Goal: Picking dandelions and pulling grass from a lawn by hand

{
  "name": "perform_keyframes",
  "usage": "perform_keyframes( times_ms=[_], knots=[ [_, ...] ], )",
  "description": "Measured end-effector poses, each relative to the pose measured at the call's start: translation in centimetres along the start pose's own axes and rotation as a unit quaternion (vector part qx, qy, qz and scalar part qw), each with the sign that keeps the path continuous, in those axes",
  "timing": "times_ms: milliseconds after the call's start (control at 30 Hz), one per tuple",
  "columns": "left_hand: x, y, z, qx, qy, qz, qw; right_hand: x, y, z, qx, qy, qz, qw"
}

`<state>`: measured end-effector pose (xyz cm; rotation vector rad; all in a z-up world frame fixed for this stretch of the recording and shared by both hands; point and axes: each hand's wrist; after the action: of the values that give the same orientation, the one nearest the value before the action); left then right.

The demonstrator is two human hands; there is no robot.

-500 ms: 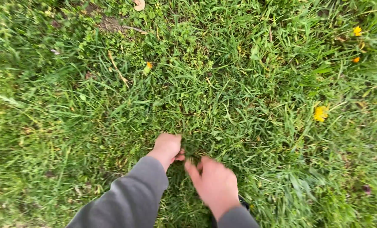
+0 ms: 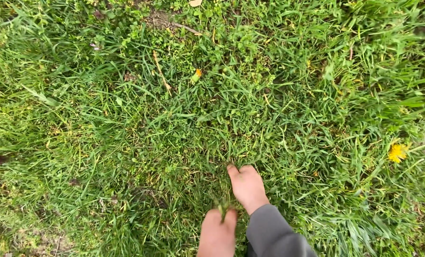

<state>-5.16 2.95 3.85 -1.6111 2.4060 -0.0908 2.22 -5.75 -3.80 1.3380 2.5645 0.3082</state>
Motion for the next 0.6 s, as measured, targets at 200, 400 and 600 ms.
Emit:
perform_keyframes(
  times_ms=[200, 400, 600],
  knots=[
    [-6.9, -3.7, -1.2, -0.047, -0.011, 0.238, 0.97, 0.8, 0.5, -1.4, 0.013, -0.039, 0.134, 0.99],
    [-12.9, -11.1, -2.8, -0.087, -0.024, 0.436, 0.895, 2.4, 3.7, -4.8, 0.022, -0.066, 0.256, 0.964],
    [-11.8, -14.5, -0.5, -0.014, 0.003, 0.596, 0.803, 5.2, 3.0, -9.8, 0.046, -0.054, 0.255, 0.964]
  ],
)
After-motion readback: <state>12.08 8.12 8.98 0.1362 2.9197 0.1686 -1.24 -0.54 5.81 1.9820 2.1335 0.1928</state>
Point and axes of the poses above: each hand's wrist, its own z-axis towards the middle knuckle, its own x-axis out of the palm, y = z × x, and after that the axes turned 10 degrees about y, right-handed
